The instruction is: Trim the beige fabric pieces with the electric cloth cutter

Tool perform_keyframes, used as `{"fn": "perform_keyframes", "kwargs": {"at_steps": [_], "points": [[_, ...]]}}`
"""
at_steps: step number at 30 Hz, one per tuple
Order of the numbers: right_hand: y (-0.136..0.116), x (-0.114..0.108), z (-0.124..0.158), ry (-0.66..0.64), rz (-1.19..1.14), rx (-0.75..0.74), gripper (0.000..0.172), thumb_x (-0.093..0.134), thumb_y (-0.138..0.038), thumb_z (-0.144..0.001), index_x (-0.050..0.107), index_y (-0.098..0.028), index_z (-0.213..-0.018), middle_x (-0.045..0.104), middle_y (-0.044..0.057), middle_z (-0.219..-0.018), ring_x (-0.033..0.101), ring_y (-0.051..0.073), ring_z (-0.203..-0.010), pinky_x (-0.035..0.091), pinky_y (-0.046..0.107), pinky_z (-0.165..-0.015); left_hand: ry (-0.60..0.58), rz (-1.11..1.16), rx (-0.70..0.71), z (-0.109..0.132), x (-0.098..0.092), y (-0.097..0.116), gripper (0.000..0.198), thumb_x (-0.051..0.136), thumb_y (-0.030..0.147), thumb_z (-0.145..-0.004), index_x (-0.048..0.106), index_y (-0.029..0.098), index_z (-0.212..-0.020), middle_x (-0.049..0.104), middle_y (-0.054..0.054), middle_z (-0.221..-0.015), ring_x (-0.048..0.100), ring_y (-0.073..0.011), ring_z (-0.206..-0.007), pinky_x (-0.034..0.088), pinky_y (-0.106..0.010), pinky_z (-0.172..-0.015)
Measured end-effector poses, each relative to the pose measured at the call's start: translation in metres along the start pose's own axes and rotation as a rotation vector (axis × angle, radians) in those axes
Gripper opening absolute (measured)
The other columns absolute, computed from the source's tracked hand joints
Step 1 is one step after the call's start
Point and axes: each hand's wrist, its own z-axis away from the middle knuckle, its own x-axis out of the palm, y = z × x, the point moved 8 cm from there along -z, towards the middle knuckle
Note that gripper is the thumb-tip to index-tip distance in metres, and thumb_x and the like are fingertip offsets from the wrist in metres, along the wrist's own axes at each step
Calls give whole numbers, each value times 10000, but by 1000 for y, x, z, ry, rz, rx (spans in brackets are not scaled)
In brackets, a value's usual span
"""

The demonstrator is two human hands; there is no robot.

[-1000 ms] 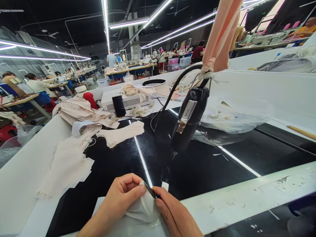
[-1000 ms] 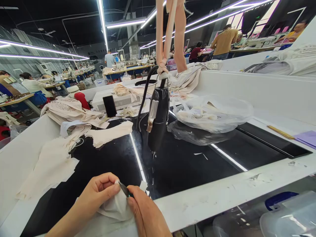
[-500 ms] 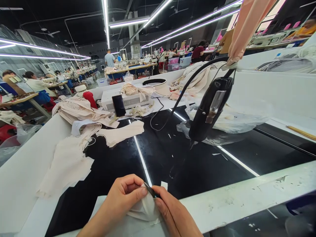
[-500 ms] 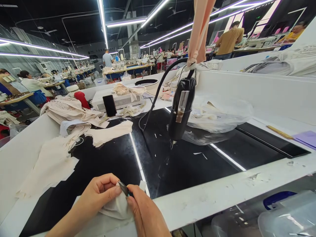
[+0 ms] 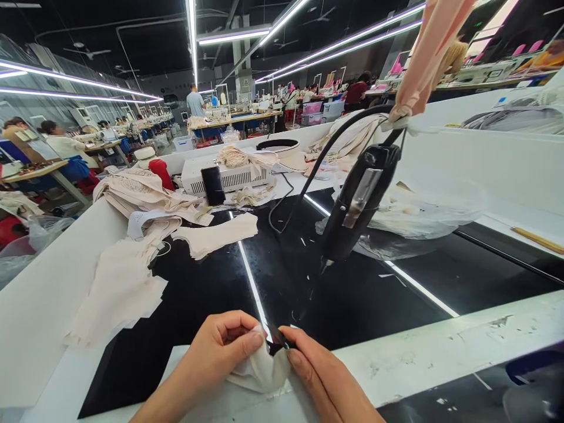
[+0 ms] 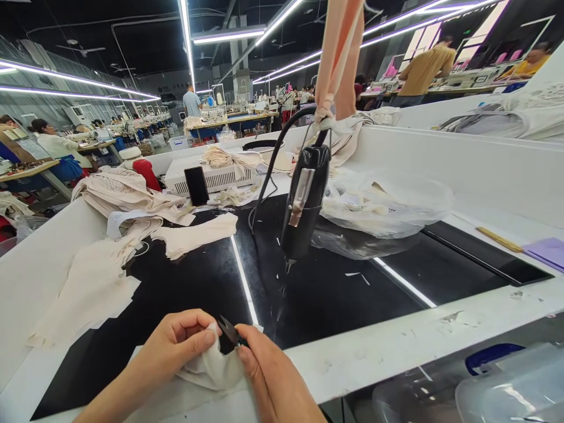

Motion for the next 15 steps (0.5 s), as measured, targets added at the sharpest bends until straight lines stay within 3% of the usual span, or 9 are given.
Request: {"fn": "perform_keyframes", "kwargs": {"at_steps": [4, 15], "points": [[-17, -5, 0, -41, 13, -53, 433, 401, -508, -1016, 682, -250, -1221, 743, 81, -1169, 709, 250, -1021, 559, 329, -894, -28, -24, -1, 1, 2, 3, 327, 739, 485, -848, 751, 159, -857, 618, -7, -723, 469, -93, -622, 354, -194, -577], [-35, -7, 0, -138, 100, -158, 386, 343, -393, -1044, 681, -244, -1157, 753, 48, -1023, 711, 214, -922, 551, 295, -814, -79, -94, -41, 3, 2, 0, 206, 689, 345, -878, 732, 145, -850, 610, -1, -738, 478, -98, -644, 362, -198, -585]]}}
